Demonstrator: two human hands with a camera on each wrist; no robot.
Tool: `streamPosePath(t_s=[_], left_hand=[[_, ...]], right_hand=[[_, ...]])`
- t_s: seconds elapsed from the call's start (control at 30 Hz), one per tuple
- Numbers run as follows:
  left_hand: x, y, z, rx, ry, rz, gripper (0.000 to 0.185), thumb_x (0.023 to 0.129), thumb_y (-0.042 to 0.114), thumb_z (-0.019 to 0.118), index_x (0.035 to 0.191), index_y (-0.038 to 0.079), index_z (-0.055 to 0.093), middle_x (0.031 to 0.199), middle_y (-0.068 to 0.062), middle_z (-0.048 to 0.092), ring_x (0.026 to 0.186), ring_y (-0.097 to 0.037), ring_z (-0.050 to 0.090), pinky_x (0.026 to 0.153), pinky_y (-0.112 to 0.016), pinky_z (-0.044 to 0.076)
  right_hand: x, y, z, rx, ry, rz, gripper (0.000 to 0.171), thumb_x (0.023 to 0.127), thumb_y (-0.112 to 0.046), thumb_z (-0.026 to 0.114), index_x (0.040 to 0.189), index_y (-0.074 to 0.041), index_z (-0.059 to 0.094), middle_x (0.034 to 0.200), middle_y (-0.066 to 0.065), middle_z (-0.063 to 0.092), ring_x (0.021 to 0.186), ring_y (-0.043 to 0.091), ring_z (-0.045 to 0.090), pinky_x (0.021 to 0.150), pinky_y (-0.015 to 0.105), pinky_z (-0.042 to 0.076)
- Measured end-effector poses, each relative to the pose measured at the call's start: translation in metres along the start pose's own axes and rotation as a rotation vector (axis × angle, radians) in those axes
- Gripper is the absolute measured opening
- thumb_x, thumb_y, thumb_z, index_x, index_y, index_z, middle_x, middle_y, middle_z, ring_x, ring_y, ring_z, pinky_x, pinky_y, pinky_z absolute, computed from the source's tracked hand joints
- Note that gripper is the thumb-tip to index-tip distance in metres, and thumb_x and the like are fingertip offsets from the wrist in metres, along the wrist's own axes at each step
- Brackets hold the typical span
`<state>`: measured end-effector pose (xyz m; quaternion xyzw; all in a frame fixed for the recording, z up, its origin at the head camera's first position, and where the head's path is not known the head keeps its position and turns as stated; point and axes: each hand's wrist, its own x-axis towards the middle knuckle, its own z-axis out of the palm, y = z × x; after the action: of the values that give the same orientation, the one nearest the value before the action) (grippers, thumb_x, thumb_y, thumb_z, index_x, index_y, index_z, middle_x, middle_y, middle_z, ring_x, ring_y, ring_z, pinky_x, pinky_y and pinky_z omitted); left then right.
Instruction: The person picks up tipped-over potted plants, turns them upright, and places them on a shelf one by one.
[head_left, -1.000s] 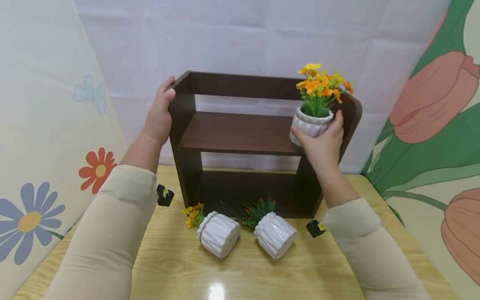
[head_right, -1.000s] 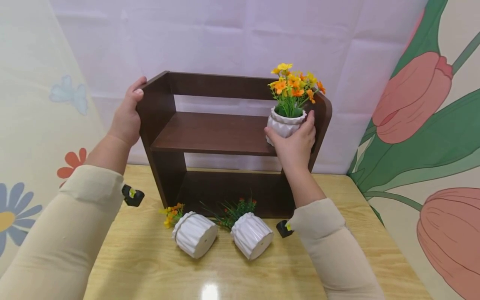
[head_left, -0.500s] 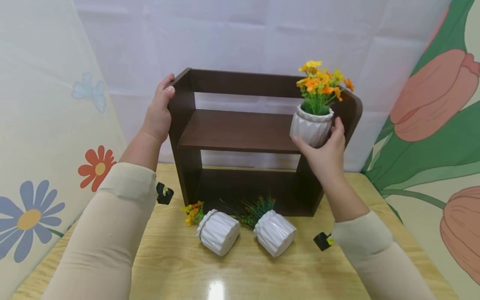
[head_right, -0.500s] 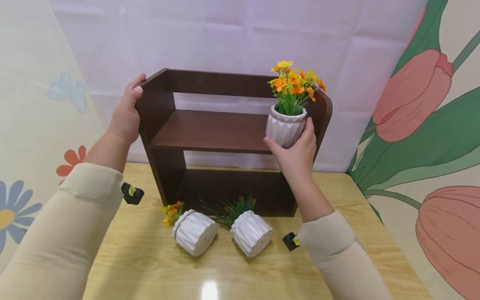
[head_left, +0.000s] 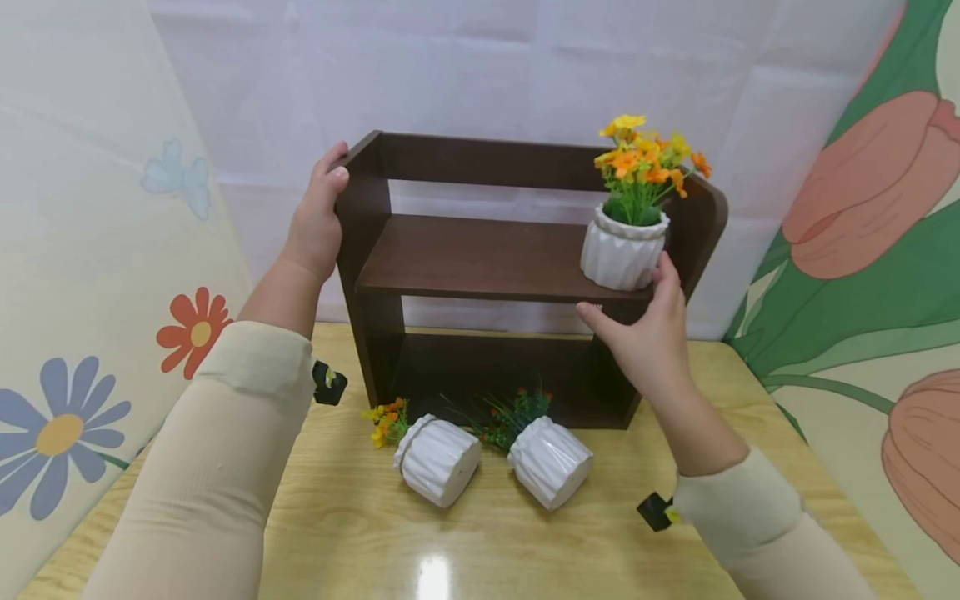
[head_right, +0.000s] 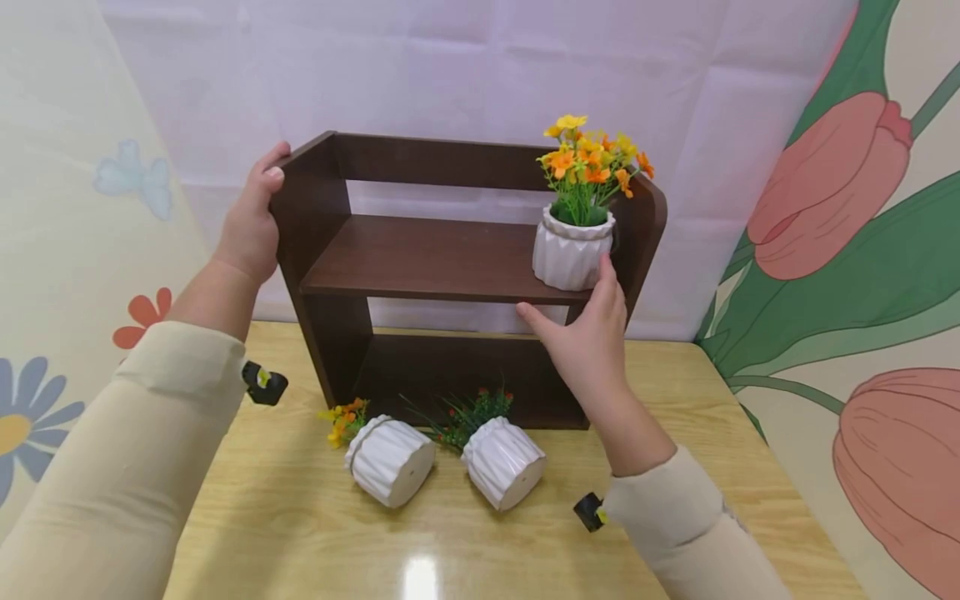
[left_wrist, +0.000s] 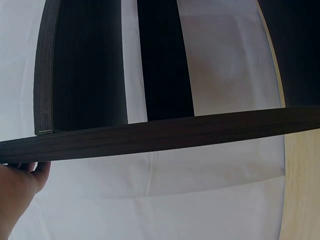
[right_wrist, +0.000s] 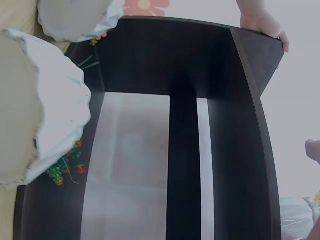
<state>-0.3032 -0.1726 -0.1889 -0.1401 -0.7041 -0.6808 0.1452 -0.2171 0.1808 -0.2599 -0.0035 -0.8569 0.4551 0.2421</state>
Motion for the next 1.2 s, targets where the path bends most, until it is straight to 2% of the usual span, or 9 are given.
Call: streamPosePath(t_s=[0.3, 0.57, 0.97, 1.2], left_hand=[[0.001, 0.001, 0.0, 0.022, -0.006, 0.003, 0.055, 0.1, 0.036, 0.024, 0.155, 0.031, 0.021, 0.145, -0.006, 0.033, 0.114, -0.015, 0.041, 0.097, -0.029, 0.032], [0.0, 0.001, 0.0, 0.036, -0.005, 0.003, 0.055, 0.101, 0.035, 0.023, 0.155, 0.031, 0.02, 0.152, -0.008, 0.029, 0.12, -0.018, 0.039, 0.099, -0.029, 0.031], [0.0, 0.001, 0.0, 0.01, 0.002, -0.003, 0.054, 0.101, 0.033, 0.023, 0.155, 0.03, 0.021, 0.146, -0.007, 0.033, 0.111, -0.013, 0.044, 0.096, -0.027, 0.033], [0.001, 0.0, 0.001, -0.02, 0.006, -0.005, 0.054, 0.1, 0.033, 0.025, 0.154, 0.03, 0.023, 0.138, -0.005, 0.038, 0.105, -0.013, 0.046, 0.094, -0.027, 0.034]], right_hand=[[-0.014, 0.011, 0.004, -0.035, -0.051, -0.018, 0.113, 0.078, -0.047, 0.079, 0.157, -0.015, 0.005, 0.159, 0.018, 0.021, 0.147, 0.035, 0.021, 0.115, 0.059, 0.022], [-0.025, 0.023, 0.009, -0.058, -0.097, -0.018, 0.113, 0.077, -0.046, 0.079, 0.158, -0.015, 0.007, 0.159, 0.018, 0.022, 0.147, 0.036, 0.022, 0.115, 0.059, 0.023], [-0.036, 0.041, 0.018, -0.084, -0.257, -0.005, 0.11, 0.079, -0.041, 0.08, 0.158, -0.014, 0.008, 0.16, 0.018, 0.022, 0.148, 0.036, 0.021, 0.115, 0.059, 0.024], [-0.046, 0.05, 0.025, -0.111, -0.311, -0.003, 0.109, 0.077, -0.042, 0.081, 0.157, -0.012, 0.012, 0.16, 0.017, 0.022, 0.148, 0.036, 0.021, 0.115, 0.059, 0.023]])
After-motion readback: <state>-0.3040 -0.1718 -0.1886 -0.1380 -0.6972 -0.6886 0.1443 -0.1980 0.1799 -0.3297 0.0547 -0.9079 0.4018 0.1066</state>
